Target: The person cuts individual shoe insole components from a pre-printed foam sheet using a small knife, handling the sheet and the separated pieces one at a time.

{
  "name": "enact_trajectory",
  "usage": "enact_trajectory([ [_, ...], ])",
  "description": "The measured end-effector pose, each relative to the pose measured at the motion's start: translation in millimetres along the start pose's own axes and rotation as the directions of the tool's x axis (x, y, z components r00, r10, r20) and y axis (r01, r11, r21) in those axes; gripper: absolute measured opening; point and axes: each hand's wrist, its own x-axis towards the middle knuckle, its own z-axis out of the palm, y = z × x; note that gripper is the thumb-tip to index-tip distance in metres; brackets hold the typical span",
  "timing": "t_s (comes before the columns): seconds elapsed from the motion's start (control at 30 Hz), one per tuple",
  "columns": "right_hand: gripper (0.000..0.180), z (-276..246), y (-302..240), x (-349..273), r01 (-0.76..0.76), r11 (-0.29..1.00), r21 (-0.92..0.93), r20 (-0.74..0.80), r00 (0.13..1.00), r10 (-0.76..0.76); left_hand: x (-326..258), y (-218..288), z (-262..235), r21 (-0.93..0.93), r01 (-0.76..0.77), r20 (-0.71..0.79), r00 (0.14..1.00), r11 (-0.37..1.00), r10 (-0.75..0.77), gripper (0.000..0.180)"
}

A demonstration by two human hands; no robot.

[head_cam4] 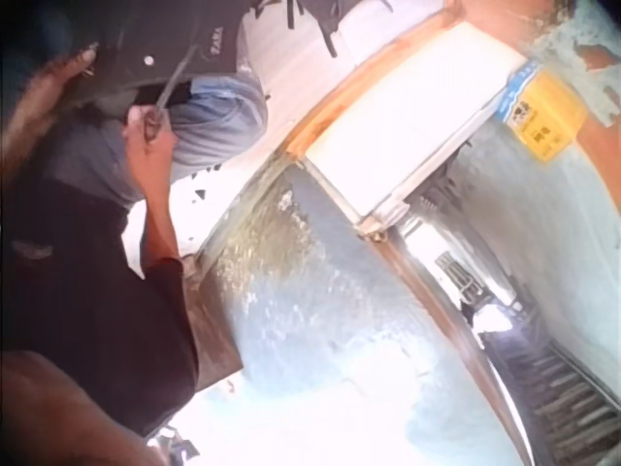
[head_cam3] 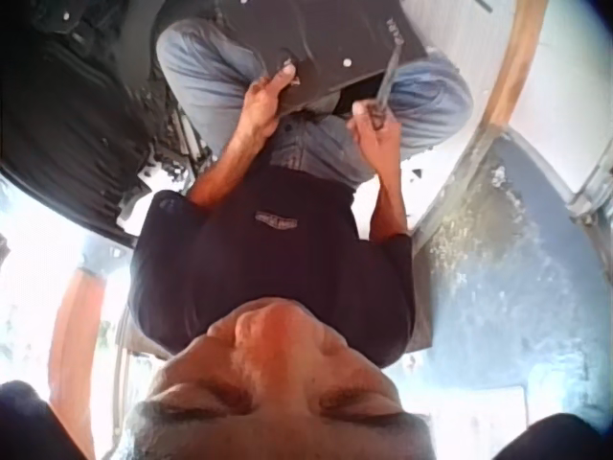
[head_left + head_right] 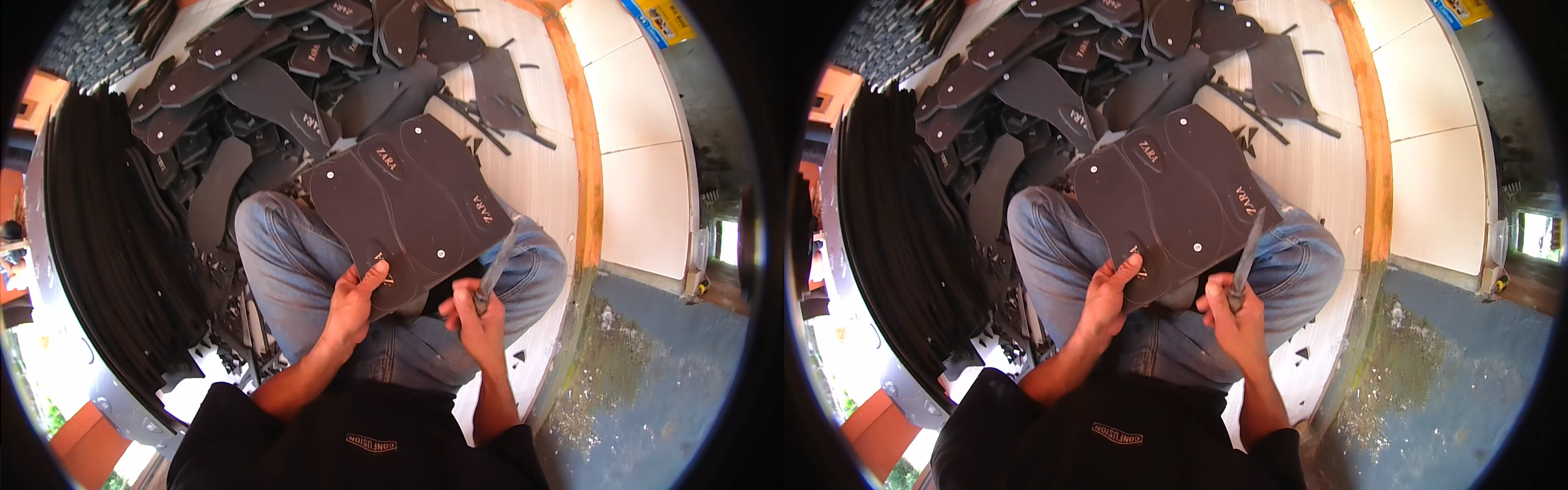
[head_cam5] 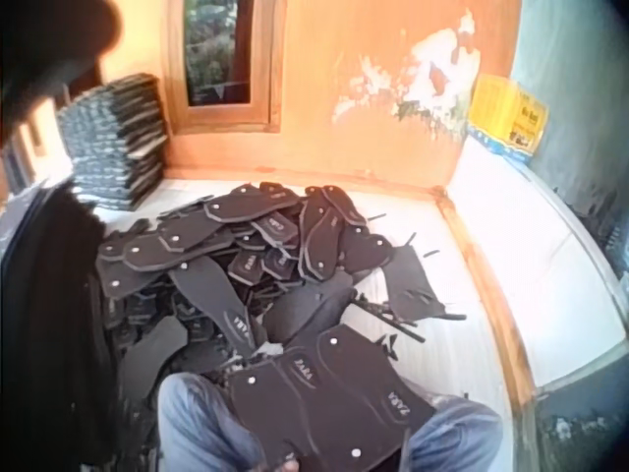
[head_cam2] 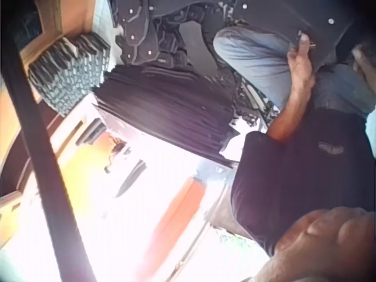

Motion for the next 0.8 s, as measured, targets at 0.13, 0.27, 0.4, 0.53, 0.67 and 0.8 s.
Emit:
enact_trajectory([
  [0.13, 0.024, -32, 21, -39, 0.070, 0.866, -0.496, 0.178, 0.984, 0.022, -24, 8, 4, -0.021, 0.083, -0.027, 0.996, 0.996, -0.083, 0.021],
  [0.27, 0.017, -23, 32, -59, -0.014, 0.875, -0.484, 0.143, 0.985, 0.094, -33, 2, 10, -0.042, 0.052, -0.091, 0.994, 0.998, -0.056, 0.023],
  [0.4, 0.015, -18, 33, -64, -0.042, 0.855, -0.518, 0.161, 0.976, 0.145, -37, 0, 14, -0.025, 0.057, -0.109, 0.992, 0.998, -0.059, 0.026],
  [0.53, 0.016, -17, 36, -63, -0.034, 0.840, -0.541, 0.156, 0.978, 0.140, -39, 2, 14, -0.019, 0.043, -0.118, 0.992, 0.999, -0.045, 0.027],
  [0.67, 0.014, -11, 41, -63, -0.008, 0.807, -0.590, 0.134, 0.985, 0.108, -38, 3, 12, 0.004, 0.052, -0.113, 0.992, 0.999, -0.051, 0.030],
  [0.8, 0.008, -6, 56, -52, 0.056, 0.835, -0.547, 0.180, 0.982, 0.052, -38, -1, 6, 0.094, 0.077, -0.115, 0.991, 0.993, -0.066, 0.033],
])
